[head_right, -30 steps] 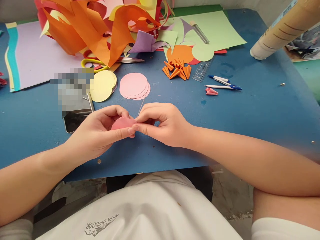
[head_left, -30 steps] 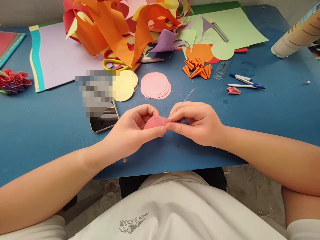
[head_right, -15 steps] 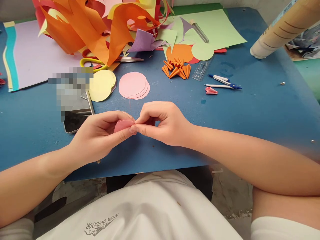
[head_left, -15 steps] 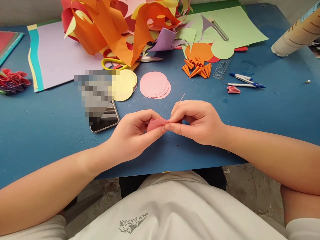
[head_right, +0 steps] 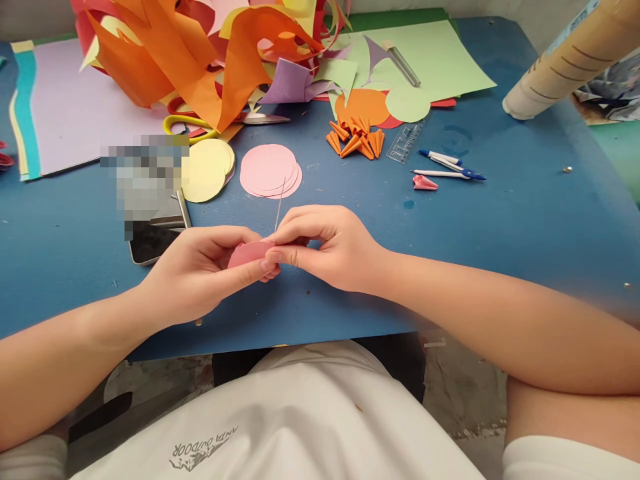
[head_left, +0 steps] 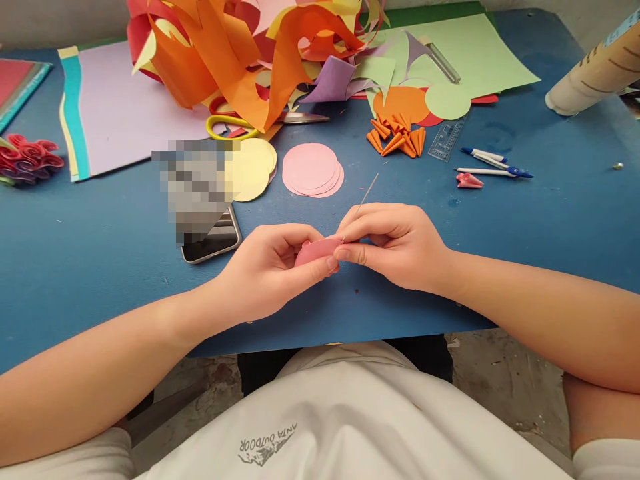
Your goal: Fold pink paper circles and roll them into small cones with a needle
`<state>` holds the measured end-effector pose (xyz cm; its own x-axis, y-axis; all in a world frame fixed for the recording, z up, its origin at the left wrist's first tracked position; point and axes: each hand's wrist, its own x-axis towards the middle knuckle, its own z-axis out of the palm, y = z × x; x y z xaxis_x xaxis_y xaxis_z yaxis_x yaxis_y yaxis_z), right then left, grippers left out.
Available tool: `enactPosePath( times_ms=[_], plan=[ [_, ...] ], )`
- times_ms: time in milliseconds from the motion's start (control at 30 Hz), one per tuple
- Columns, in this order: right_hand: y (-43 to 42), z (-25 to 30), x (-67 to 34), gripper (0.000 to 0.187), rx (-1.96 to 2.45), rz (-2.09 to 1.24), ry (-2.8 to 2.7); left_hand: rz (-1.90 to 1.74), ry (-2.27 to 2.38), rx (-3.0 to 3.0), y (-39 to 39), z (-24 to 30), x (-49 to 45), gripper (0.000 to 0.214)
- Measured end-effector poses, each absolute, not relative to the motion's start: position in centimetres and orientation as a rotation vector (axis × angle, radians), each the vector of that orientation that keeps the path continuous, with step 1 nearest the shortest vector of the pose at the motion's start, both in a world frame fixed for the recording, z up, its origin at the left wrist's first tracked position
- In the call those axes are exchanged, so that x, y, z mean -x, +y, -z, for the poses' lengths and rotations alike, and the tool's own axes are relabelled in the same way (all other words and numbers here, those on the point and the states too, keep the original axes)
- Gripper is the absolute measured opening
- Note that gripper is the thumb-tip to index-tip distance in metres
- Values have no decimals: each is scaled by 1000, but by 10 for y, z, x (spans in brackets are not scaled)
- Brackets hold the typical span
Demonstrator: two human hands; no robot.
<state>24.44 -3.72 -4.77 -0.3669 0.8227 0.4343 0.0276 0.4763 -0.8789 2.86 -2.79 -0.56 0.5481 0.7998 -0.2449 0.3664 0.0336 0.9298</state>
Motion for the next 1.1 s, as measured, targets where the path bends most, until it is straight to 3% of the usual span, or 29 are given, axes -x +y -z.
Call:
enactPosePath(
  times_ms=[433, 600, 800, 1100],
  plan=[
    [-44, 43, -238, 13, 860, -1042, -1665, -536, 1035, -1714, -29, 8, -33, 18],
    [-41, 43, -241, 2, 762, -1002, -1724, -519, 1002, -1456, -27, 9, -31, 15],
    [-37, 42, -247, 7, 642, -948, -1798, -451, 872, -1141, -23, 7, -27, 13],
    [-43, 42, -242, 2, 666, -994, -1746, -437, 908, -1299, -24, 6, -29, 11]
  ],
)
